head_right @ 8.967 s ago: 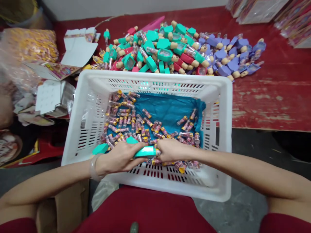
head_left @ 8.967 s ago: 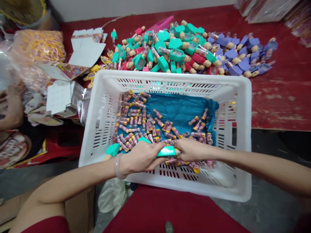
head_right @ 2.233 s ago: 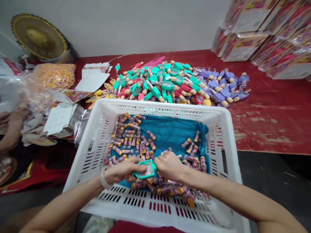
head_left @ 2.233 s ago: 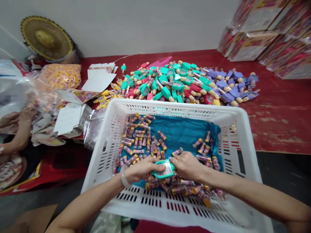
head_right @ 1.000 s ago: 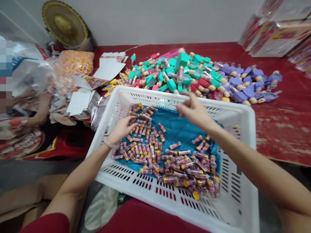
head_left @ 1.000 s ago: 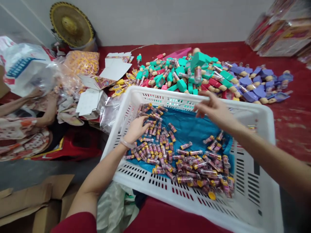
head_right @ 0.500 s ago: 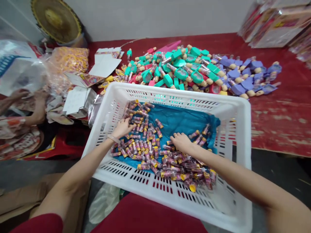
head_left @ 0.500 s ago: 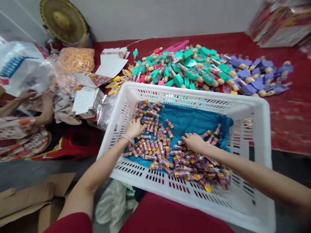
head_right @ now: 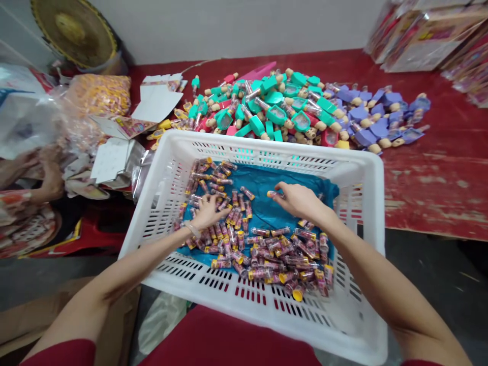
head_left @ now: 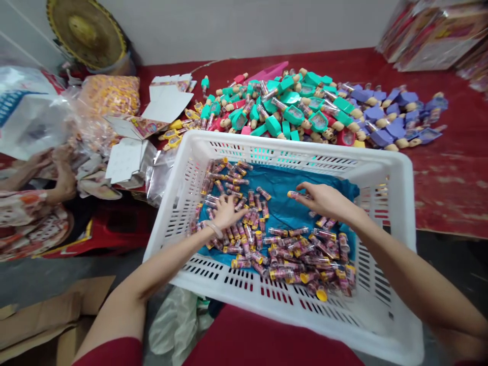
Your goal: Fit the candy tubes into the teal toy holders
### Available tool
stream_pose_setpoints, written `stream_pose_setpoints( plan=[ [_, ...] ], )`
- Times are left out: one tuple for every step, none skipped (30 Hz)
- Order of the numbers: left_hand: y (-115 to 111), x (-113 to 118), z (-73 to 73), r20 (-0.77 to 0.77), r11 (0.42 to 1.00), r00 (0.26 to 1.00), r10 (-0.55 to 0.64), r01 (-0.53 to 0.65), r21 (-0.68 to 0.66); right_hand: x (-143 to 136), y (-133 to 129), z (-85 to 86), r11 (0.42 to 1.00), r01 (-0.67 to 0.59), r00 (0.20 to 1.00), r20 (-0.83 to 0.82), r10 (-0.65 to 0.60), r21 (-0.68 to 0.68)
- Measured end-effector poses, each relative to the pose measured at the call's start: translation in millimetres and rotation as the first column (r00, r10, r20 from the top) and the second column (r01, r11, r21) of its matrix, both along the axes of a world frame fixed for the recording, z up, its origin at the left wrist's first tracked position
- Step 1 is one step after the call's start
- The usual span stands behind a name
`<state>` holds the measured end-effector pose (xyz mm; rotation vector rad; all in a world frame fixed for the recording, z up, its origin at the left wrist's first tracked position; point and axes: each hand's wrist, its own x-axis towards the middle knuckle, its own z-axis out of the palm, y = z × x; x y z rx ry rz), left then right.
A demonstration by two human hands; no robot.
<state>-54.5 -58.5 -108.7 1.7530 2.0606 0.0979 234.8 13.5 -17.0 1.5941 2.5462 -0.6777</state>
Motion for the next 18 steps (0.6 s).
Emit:
stream_pose_setpoints(
  plan=[
    [-7.3,18.2,-1.4,0.034,0.999,0.999,-0.04,0.041,-0.017,0.0,0.3,2.5,1.0,0.01,0.999,-0.035,-0.009,0.001],
    [-16.3,39.1,-3.0,0.068,0.996,0.994,-0.081,0.083,-0.029,-0.2,0.4,5.0,1.0,0.015,0.997,-0.073,-0.015,0.004],
    [-26.3,62.0,-4.2,0.122,0.986,0.981,-0.153,0.159,-0.048,-0.4,0.2,7.5,1.0,0.017,0.994,-0.111,-0.016,0.009],
    [-36.2,85.4,-4.6,0.175,0.969,0.958,-0.229,0.24,-0.049,-0.4,-0.3,9.9,1.0,0.02,0.989,-0.144,-0.018,0.015],
    [-44.7,107.9,-3.6,0.233,0.943,0.921,-0.313,0.331,-0.04,0.2,-0.9,11.9,1.0,0.023,0.985,-0.172,-0.019,0.02],
    [-50.7,127.6,-0.7,0.292,0.908,0.871,-0.396,0.419,-0.018,1.5,-1.6,13.5,0.999,0.026,0.981,-0.193,-0.022,0.021],
    [-52.8,143.0,4.3,0.352,0.864,0.807,-0.474,0.504,0.006,3.6,-2.2,14.6,0.999,0.033,0.979,-0.204,-0.029,0.017],
    [-50.2,152.3,11.4,0.398,0.822,0.744,-0.536,0.568,0.045,6.4,-2.6,15.2,0.999,0.045,0.976,-0.212,-0.042,0.008],
    [-42.6,154.5,20.2,0.416,0.801,0.708,-0.571,0.592,0.092,9.7,-2.7,15.5,0.998,0.06,0.974,-0.219,-0.059,0.001],
    [-30.1,149.4,30.1,0.398,0.81,0.717,-0.572,0.571,0.135,13.1,-2.6,15.6,0.997,0.076,0.971,-0.226,-0.074,-0.003],
    [-13.3,137.2,40.5,0.362,0.839,0.759,-0.541,0.517,0.169,16.3,-2.3,15.8,0.996,0.091,0.968,-0.233,-0.089,0.001],
    [6.6,119.3,50.5,0.271,0.897,0.858,-0.437,0.39,0.208,19.0,-1.9,16.2,0.994,0.106,0.965,-0.241,-0.101,0.009],
    [28.0,97.5,59.6,0.163,0.952,0.955,-0.248,0.209,0.224,20.9,-1.4,16.7,0.993,0.116,0.962,-0.25,-0.108,0.017],
    [48.9,73.9,67.2,0.106,0.969,0.989,-0.099,0.072,0.236,21.9,-1.0,17.3,0.993,0.118,0.96,-0.259,-0.108,0.022],
    [67.4,50.8,73.0,0.072,0.97,0.997,0.008,-0.025,0.244,22.0,-0.7,17.8,0.994,0.111,0.959,-0.266,-0.101,0.021],
    [81.9,30.1,76.5,0.047,0.965,0.995,0.091,-0.1,0.243,21.6,-0.2,17.7,0.995,0.096,0.959,-0.271,-0.088,0.017],
    [91.2,13.5,77.6,0.029,0.959,0.987,0.155,-0.158,0.237,20.7,0.3,16.7,0.997,0.077,0.96,-0.271,-0.071,0.011],
    [94.9,2.3,76.3,0.019,0.954,0.981,0.195,-0.194,0.227,19.8,1.2,14.6,0.998,0.059,0.962,-0.266,-0.054,0.011]
  ],
)
